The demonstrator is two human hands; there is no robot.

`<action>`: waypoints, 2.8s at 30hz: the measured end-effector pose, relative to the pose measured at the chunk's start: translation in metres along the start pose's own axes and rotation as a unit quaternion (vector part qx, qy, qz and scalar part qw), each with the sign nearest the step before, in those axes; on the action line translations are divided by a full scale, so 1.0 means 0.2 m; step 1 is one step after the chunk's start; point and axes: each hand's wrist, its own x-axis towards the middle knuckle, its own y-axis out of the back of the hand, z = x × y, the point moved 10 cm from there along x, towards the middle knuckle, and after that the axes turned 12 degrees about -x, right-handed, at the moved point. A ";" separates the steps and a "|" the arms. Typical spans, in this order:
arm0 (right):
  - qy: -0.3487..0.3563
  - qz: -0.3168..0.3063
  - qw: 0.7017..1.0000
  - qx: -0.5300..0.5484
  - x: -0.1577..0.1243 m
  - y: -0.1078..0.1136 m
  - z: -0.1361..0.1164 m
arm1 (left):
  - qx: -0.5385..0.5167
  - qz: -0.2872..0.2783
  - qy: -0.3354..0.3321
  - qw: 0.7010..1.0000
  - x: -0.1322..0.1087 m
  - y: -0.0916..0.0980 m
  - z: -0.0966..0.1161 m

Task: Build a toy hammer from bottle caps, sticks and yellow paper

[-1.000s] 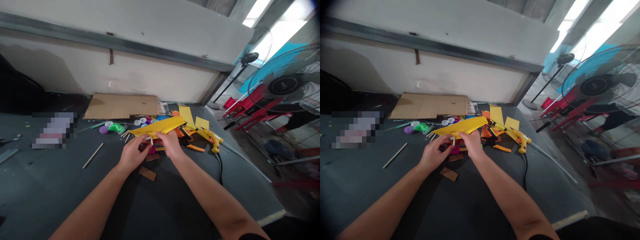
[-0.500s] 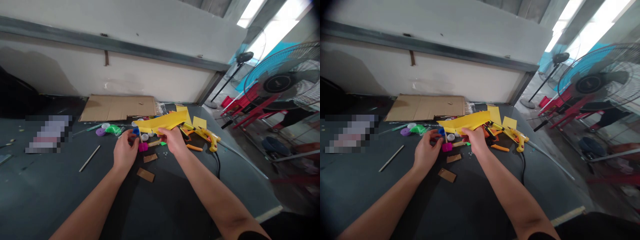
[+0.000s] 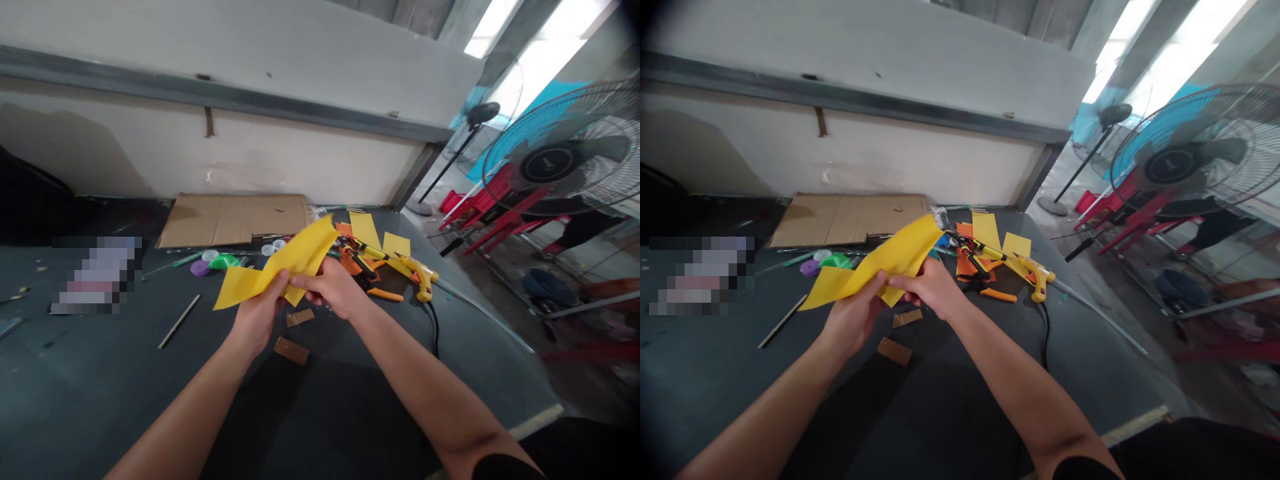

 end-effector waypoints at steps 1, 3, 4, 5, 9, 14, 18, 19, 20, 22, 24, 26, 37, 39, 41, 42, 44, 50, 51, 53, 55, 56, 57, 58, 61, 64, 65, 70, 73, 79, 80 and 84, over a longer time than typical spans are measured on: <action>-0.003 0.022 0.999 -0.028 0.00 0.03 0.01 | -0.002 0.029 -0.009 1.000 0.00 0.03 0.01; 0.027 0.129 0.985 -0.110 -0.02 0.14 -0.03 | -0.017 0.086 -0.039 0.995 0.00 0.07 0.04; 0.063 0.191 0.966 -0.163 -0.06 0.19 -0.08 | -0.029 0.104 -0.049 0.993 -0.01 0.09 0.06; 0.114 0.238 0.939 -0.222 -0.10 0.21 -0.15 | -0.043 0.111 -0.055 0.991 -0.01 0.09 0.07; 0.311 0.198 0.791 -0.488 -0.23 -0.01 -0.37 | -0.055 0.089 -0.070 0.992 -0.01 0.06 0.10; 0.357 0.203 0.688 -0.598 -0.26 -0.09 -0.37 | -0.043 0.092 -0.094 0.990 -0.03 0.05 0.13; 0.387 0.228 0.671 -0.590 -0.27 -0.07 -0.35 | -0.050 0.046 -0.095 0.993 -0.02 0.00 0.14; 0.394 0.231 0.667 -0.588 -0.27 -0.07 -0.35 | -0.035 0.032 -0.104 0.993 -0.02 -0.01 0.15; 0.399 0.234 0.665 -0.586 -0.28 -0.07 -0.35 | -0.016 0.021 -0.114 0.993 -0.02 -0.01 0.16; 0.405 0.239 0.663 -0.583 -0.29 -0.07 -0.35 | 0.020 0.008 -0.129 0.991 -0.02 -0.02 0.17; 0.405 0.241 0.658 -0.587 -0.30 -0.07 -0.36 | 0.041 0.010 -0.133 0.990 -0.02 0.00 0.17; 0.401 0.240 0.651 -0.597 -0.30 -0.08 -0.36 | 0.050 0.013 -0.131 0.990 -0.01 0.01 0.17; 0.344 0.233 0.774 -0.477 -0.24 -0.01 -0.34 | 0.000 -0.006 -0.081 0.997 0.01 0.01 0.10; 0.324 0.233 0.806 -0.437 -0.22 0.02 -0.33 | -0.020 0.000 -0.070 0.997 0.02 0.01 0.09; 0.297 0.231 0.835 -0.400 -0.19 0.04 -0.31 | -0.039 0.019 -0.054 0.998 0.01 0.02 0.08; 0.282 0.229 0.848 -0.385 -0.18 0.05 -0.30 | -0.050 0.032 -0.043 0.997 0.01 0.02 0.07; 0.254 0.224 0.869 -0.361 -0.16 0.06 -0.28 | -0.072 0.059 -0.019 0.996 0.01 0.04 0.06; 0.220 0.205 0.894 -0.331 -0.12 0.08 -0.23 | -0.098 0.064 0.004 0.993 -0.01 0.03 0.05; 0.223 0.208 0.891 -0.336 -0.12 0.09 -0.24 | -0.096 0.058 0.008 0.994 -0.01 0.02 0.05; 0.230 0.216 0.878 -0.360 -0.13 0.09 -0.26 | -0.090 0.043 0.033 0.994 -0.02 0.01 0.03; 0.241 0.231 0.853 -0.402 -0.15 0.09 -0.29 | -0.092 0.032 0.067 0.993 -0.02 -0.02 0.01; 0.253 0.236 0.834 -0.430 -0.16 0.09 -0.32 | -0.091 0.031 0.077 0.992 -0.03 -0.02 0.01; 0.269 0.237 0.812 -0.461 -0.18 0.08 -0.34 | -0.088 0.035 0.078 0.992 -0.03 -0.02 0.01; 0.287 0.235 0.787 -0.492 -0.20 0.06 -0.36 | -0.079 0.041 0.074 0.993 -0.03 -0.02 0.03; 0.332 0.216 0.716 -0.575 -0.27 0.03 -0.39 | -0.030 0.051 0.063 0.996 -0.03 -0.01 0.06; 0.339 0.220 0.674 -0.619 -0.34 0.05 -0.37 | -0.009 0.028 0.090 0.996 -0.03 -0.05 0.02; 0.336 0.229 0.668 -0.623 -0.37 0.07 -0.36 | -0.018 0.025 0.095 0.995 -0.04 -0.06 -0.01; 0.328 0.271 0.698 -0.576 -0.49 0.09 -0.27 | -0.119 0.047 0.074 0.989 -0.10 -0.14 -0.10; 0.323 0.290 0.738 -0.516 -0.52 0.11 -0.22 | -0.142 0.086 0.067 0.984 -0.16 -0.16 -0.15; 0.243 0.324 0.861 -0.309 -0.47 0.26 -0.11 | -0.188 0.105 0.029 0.976 -0.20 -0.16 -0.20; 0.218 0.327 0.874 -0.284 -0.46 0.29 -0.08 | -0.194 0.107 0.025 0.975 -0.20 -0.16 -0.21; 0.153 0.318 0.909 -0.221 -0.40 0.32 0.02 | -0.195 0.098 0.020 0.976 -0.19 -0.17 -0.25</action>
